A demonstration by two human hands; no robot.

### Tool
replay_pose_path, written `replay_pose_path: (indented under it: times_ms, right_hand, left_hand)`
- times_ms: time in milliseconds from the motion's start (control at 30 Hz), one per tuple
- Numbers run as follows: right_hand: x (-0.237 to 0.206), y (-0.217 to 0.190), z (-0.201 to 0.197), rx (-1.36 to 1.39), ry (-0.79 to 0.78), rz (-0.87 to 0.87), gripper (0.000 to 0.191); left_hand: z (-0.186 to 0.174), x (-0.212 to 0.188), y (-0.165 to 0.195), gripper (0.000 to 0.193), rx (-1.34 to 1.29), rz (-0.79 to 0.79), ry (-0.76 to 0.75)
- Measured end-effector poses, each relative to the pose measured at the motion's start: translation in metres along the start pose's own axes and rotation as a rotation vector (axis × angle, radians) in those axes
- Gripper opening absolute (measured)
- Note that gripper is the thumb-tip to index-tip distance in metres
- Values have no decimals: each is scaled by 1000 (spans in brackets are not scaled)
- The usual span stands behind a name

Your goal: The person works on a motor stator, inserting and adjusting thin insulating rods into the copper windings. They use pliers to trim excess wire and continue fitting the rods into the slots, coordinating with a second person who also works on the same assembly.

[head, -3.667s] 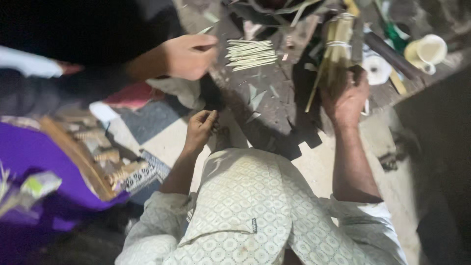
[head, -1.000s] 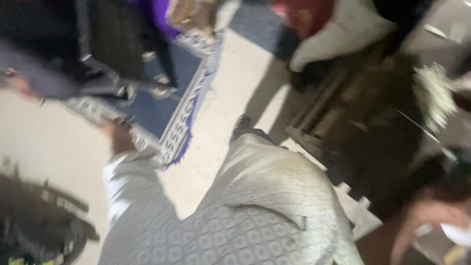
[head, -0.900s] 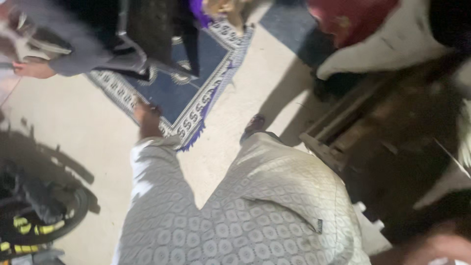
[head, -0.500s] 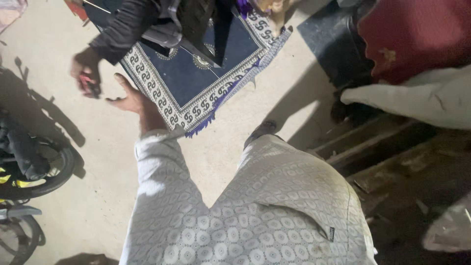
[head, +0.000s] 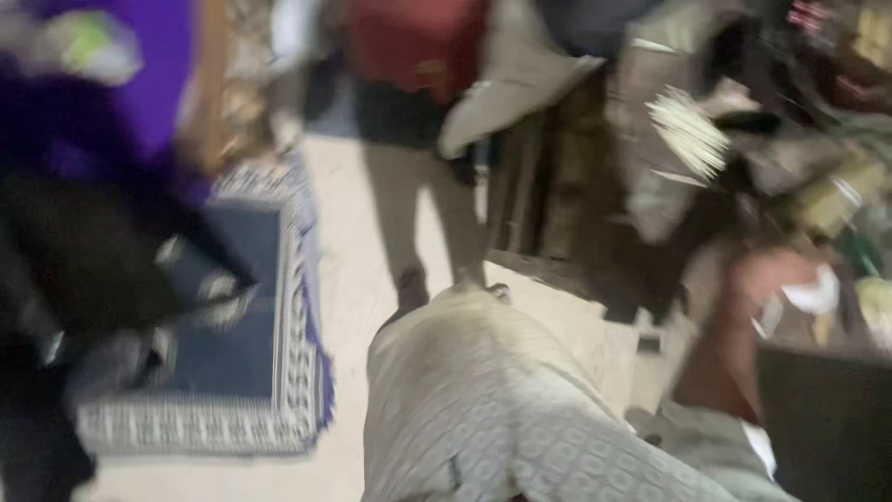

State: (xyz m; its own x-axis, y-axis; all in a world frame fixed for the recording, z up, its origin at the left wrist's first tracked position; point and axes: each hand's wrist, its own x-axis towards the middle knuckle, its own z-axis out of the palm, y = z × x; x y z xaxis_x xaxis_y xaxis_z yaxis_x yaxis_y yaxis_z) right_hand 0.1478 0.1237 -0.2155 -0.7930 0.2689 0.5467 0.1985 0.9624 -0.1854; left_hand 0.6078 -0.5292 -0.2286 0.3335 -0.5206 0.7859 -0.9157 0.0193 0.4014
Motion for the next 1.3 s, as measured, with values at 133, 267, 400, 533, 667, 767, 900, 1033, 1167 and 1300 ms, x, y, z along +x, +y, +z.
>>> replay_pose_path:
  times_ms: [133,267,400,533,667,767,900,1033,1167,1300]
  right_hand:
    - [-23,-22,-18,207,-71,-228,24]
    - [-57,-84,-52,625,-778,60,50]
    - [-65,-116,-94,968,-717,-570,62]
    - [-56,-97,-112,909,-517,-584,77]
    - [-61,-56,-92,676,-280,-372,63]
    - [-74,-35,-74,784,-333,-98,40]
    - [-87,-26,-62,829,-577,490,28]
    - [-96,-41,-68,850,-289,425,30]
    - [-97,-69,-73,583,-251,498,38]
    - [-90,-93,-71,473,-254,521,48]
  left_hand:
    - [5,-81,82,29,-603,-114,-406]
    - [-58,-137,143,25,-1082,-418,-1258]
    - [-139,-241,276,28,-1443,-522,-2004]
    - [-237,-299,381,31,-1654,-356,-2351]
    - [-320,-312,438,33,-1545,-257,-2648]
    - [-333,-329,465,41,-1503,97,-2613]
    - [-301,-366,507,53,-1550,170,-2667]
    - [-292,-403,548,57,-1179,235,-3071]
    - [-302,-419,569,47,-928,59,-3483]
    - [-306,-416,577,33,-973,-129,-3623]
